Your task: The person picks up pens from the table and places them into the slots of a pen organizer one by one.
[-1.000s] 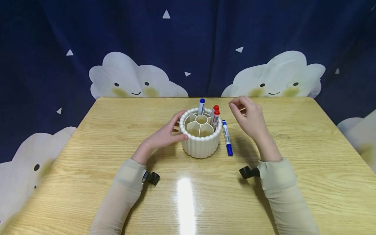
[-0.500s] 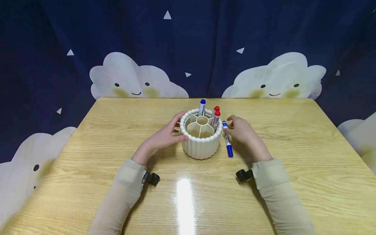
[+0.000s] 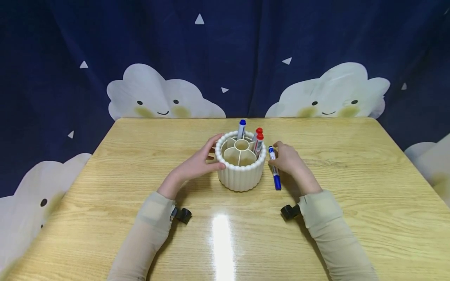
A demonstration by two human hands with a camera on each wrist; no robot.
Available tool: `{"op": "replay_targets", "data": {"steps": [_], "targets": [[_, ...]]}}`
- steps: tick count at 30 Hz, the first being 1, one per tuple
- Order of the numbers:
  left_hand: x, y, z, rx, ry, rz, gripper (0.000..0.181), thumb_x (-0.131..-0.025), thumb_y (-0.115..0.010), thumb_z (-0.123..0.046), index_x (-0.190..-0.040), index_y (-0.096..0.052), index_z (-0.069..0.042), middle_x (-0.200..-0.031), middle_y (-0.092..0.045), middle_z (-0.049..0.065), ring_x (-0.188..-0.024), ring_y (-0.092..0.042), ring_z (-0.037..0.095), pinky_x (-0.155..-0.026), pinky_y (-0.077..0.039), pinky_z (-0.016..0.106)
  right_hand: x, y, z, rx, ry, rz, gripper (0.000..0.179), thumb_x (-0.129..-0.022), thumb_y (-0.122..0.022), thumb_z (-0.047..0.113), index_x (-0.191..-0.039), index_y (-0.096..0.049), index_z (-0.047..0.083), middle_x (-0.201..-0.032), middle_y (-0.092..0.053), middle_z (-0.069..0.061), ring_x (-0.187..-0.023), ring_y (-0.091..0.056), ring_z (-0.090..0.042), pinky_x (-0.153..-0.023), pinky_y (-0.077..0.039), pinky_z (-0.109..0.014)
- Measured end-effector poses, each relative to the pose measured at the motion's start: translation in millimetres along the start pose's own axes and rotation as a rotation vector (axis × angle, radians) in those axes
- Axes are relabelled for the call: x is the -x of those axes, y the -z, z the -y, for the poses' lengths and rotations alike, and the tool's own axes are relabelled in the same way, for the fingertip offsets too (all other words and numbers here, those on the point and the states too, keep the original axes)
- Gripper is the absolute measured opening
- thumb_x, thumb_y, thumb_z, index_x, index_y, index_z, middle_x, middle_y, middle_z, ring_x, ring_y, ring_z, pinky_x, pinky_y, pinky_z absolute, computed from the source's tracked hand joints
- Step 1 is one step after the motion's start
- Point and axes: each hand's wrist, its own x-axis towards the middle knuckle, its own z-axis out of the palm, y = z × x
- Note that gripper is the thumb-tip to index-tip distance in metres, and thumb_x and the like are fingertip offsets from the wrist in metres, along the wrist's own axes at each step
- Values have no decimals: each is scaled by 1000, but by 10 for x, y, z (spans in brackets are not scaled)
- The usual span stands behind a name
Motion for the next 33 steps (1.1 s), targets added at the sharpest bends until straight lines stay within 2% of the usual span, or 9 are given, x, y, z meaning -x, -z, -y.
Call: {"op": "replay_targets", "data": {"steps": [4,10,14,17,21,28,33], "targets": [[1,6,11,3,-18,-1,87,-81,-68,-33,-145,-10,-29,-138,-33,5,-119,-38,28,-96,-39,43,1,7,-3,-1,2,7,62,-78,-62,11,-129,-35,-9,-101,-57,-25,-81,-57,-30,-70,-50,-40],[9,3,17,7,-12,-3,86,-80,-68,-36,-145,-11,-32,-138,-34,4,-119,-39,28,-95,-41,42,2,42,-18,-8,-2,-7,66,-78,-60,11,-134,-30,-7,-103,-55,-24,-82,-53,-29,-70,-47,-38],[11,0,14,10,0,1,88,-80,-67,-40,-145,-10,-31,-139,-33,4,-119,-39,27,-96,-40,42,13,88,-6,-23,14,-33,71,-78,-60,11,-138,-25,-5,-108,-53,-27,-85,-51,-31,-75,-46,-42],[10,-2,14,19,10,10,89,-80,-67,-38,-146,-8,-28,-140,-32,6,-120,-38,28,-96,-39,44,30,133,6,-20,28,-48,72,-78,-59,12,-140,-25,-2,-112,-50,-28,-89,-49,-32,-77,-45,-44],[12,-2,10,35,12,13,90,-81,-68,-32,-146,-7,-27,-140,-31,9,-121,-37,31,-97,-38,48,63,204,25,-30,43,-67,69,-79,-59,12,-140,-26,2,-106,-50,-24,-86,-49,-30,-71,-46,-40],[6,4,15,12,2,8,91,-78,-66,-47,-145,-8,-31,-139,-32,5,-119,-38,28,-96,-39,43,147,320,79,-83,92,-166,67,-76,-59,9,-137,-30,3,-101,-51,-22,-88,-49,-31,-70,-44,-41],[2,-1,40,8,-3,4,91,-78,-67,-46,-146,-8,-28,-138,-33,6,-119,-39,28,-96,-39,43,215,375,128,-94,134,-243,65,-75,-60,8,-134,-32,3,-97,-51,-21,-82,-49,-30,-66,-44,-40]]}}
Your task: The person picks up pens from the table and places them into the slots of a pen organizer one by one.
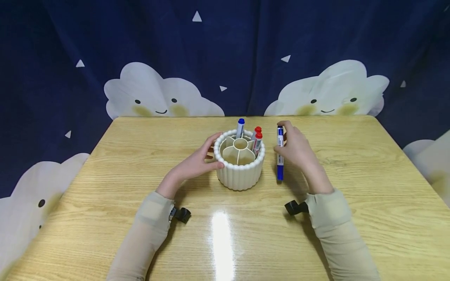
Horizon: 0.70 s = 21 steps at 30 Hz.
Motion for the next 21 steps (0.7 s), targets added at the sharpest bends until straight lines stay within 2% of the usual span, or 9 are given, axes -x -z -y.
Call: {"op": "replay_targets", "data": {"steps": [5,10,12,16,21], "targets": [[-1,11,-59,4,20,13,88,-82,-67,-28,-146,-7,-24,-138,-34,11,-119,-38,30,-97,-38,46,50,117,97,-16,45,-111,63,-74,-59,7,-131,-34,2,-92,-51,-17,-78,-49,-28,-62,-42,-37],[60,22,-276,4,32,23,85,-84,-65,-18,-146,-7,-16,-137,-33,16,-119,-38,31,-97,-38,47,108,219,201,-67,44,-206,62,-73,-58,5,-130,-34,4,-95,-50,-17,-77,-53,-28,-63,-42,-36],[84,25,-353,4,29,25,84,-84,-65,-18,-146,-8,-13,-137,-34,16,-119,-39,31,-97,-38,46,139,254,243,-85,45,-234,63,-73,-57,4,-131,-34,4,-99,-49,-18,-79,-53,-29,-64,-43,-36],[101,22,-394,9,27,24,84,-84,-65,-19,-146,-8,-12,-137,-34,17,-119,-38,32,-97,-38,47,199,313,321,-113,80,-296,61,-74,-56,2,-131,-35,5,-104,-47,-18,-81,-54,-29,-60,-45,-34],[93,25,-372,14,34,20,84,-84,-65,-17,-146,-8,-13,-138,-33,16,-119,-38,33,-97,-38,47,249,355,388,-139,160,-384,57,-75,-56,2,-128,-38,8,-100,-51,-14,-77,-55,-22,-57,-45,-19]]}}
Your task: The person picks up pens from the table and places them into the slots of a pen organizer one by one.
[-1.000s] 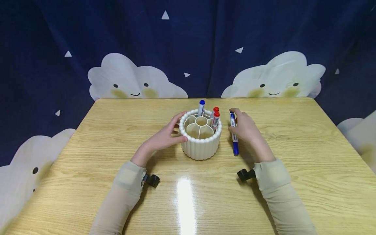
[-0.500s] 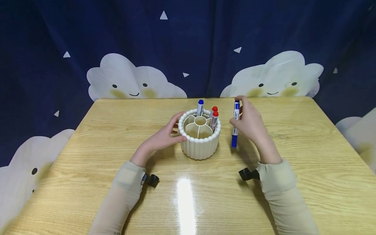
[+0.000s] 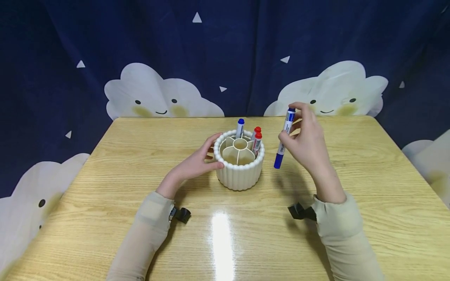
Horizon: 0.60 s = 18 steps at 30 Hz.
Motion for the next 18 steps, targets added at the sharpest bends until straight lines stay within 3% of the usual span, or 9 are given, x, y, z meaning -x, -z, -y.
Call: {"op": "replay_targets", "data": {"steps": [8,13,18], "targets": [[-104,-18,342,-13,-29,-19,90,-80,-67,-40,-146,-8,-24,-137,-34,7,-118,-39,28,-95,-40,44,59,34,144,-99,88,-127,54,-76,-58,1,-126,-41,12,-97,-54,-12,-80,-55,-17,-62,-45,-7],[-108,-12,320,-17,-12,-10,88,-82,-67,-31,-146,-7,-27,-138,-34,9,-120,-38,29,-96,-39,44,88,35,236,-152,176,-204,53,-76,-58,-3,-126,-42,7,-101,-52,-14,-80,-56,-14,-63,-47,-9],[-52,-5,137,-8,3,0,86,-84,-66,-18,-147,-7,-19,-139,-32,15,-120,-37,33,-97,-39,46,115,-4,316,-225,237,-265,49,-77,-59,-4,-123,-43,-1,-105,-48,-5,-82,-55,-9,-64,-50,-12]]}}
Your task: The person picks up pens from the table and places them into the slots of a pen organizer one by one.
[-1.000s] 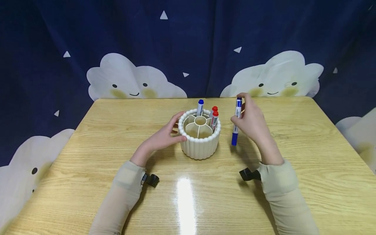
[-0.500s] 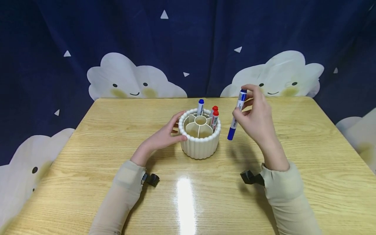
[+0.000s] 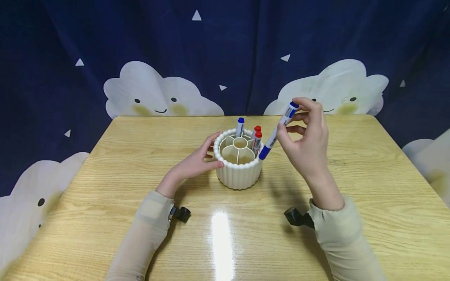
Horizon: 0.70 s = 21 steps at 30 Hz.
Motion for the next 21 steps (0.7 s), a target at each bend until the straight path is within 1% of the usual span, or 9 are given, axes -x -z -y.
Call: {"op": "replay_targets", "data": {"steps": [3,4,6,10,11,14,17,21], "targets": [[27,5,-82,-4,-5,2,86,-84,-66,-20,-146,-7,-14,-138,-32,17,-120,-38,33,-97,-39,46,17,-46,37,-77,34,-27,49,-76,-60,-6,-121,-43,-4,-107,-43,9,-84,-56,-9,-66,-51,-14],[28,4,-80,-3,-7,3,86,-84,-66,-21,-146,-7,-14,-138,-32,17,-120,-38,33,-97,-39,45,24,-60,46,-98,49,-25,49,-76,-61,-7,-121,-43,-5,-107,-41,10,-85,-57,-10,-66,-51,-15],[15,2,-28,-5,-9,0,87,-83,-66,-24,-146,-7,-17,-138,-33,16,-120,-38,32,-97,-39,45,38,-92,62,-131,73,-13,50,-75,-61,-10,-120,-43,-5,-108,-42,6,-86,-57,-11,-67,-52,-16],[-30,-2,125,-9,-14,-9,88,-82,-66,-32,-146,-7,-26,-139,-33,11,-120,-37,30,-97,-39,45,62,-161,79,-169,111,23,50,-72,-62,-14,-118,-45,-4,-105,-46,-14,-85,-56,-14,-68,-52,-16],[-43,-2,165,-13,-16,-14,87,-82,-66,-32,-146,-7,-29,-139,-33,9,-120,-38,30,-96,-39,45,67,-178,80,-174,122,31,49,-72,-62,-15,-117,-46,-4,-104,-46,-17,-85,-56,-15,-68,-52,-16],[-52,-4,203,-21,-27,-20,88,-81,-67,-38,-145,-8,-31,-139,-33,6,-119,-38,28,-95,-40,44,85,-221,70,-176,162,62,43,-73,-63,-13,-113,-49,-5,-101,-49,-17,-85,-56,-18,-68,-51,-16],[-52,-6,215,-30,-34,-24,87,-80,-67,-40,-145,-9,-32,-139,-33,5,-119,-39,28,-94,-41,43,103,-259,55,-159,203,101,38,-74,-63,-11,-109,-52,-4,-99,-52,-16,-84,-56,-20,-68,-51,-16],[-41,-12,217,-38,-38,-25,87,-80,-66,-42,-145,-8,-31,-138,-34,6,-119,-39,27,-94,-41,42,139,-322,27,-156,261,167,33,-74,-63,-9,-106,-53,-4,-98,-53,-16,-83,-57,-22,-66,-53,-20]]}}
